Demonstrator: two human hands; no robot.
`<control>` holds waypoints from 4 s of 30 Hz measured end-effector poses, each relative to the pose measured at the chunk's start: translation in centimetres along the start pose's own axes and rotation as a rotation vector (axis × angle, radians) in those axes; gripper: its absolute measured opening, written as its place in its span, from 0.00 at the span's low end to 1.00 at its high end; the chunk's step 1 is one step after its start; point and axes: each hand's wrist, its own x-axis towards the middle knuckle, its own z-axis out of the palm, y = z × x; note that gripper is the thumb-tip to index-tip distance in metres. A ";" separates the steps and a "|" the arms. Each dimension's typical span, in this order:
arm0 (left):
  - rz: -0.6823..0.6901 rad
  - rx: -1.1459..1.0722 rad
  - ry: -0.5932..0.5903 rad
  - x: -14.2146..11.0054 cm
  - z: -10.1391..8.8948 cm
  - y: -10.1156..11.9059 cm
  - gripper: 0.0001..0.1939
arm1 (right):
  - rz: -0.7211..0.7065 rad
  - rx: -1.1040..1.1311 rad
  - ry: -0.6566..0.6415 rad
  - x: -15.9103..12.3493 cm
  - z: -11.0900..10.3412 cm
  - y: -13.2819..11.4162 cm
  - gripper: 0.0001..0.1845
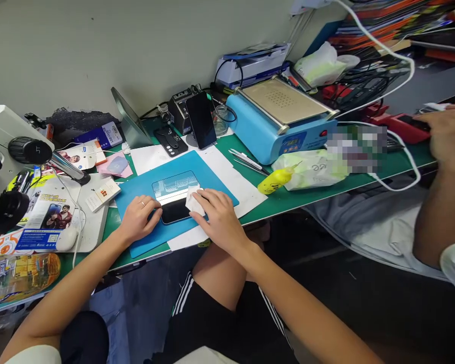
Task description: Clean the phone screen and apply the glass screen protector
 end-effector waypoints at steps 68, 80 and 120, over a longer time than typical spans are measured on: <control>-0.097 -0.003 -0.310 4.5 1.7 10.5 0.37 | -0.213 0.087 -0.259 -0.7 1.4 -1.8 0.34; -0.265 0.018 -0.425 6.0 4.0 9.6 0.46 | -0.285 0.186 -0.180 -3.4 -2.5 -0.1 0.18; 0.122 0.030 -0.579 5.6 2.2 6.8 0.48 | -0.139 -0.124 -0.382 0.5 -3.7 9.2 0.35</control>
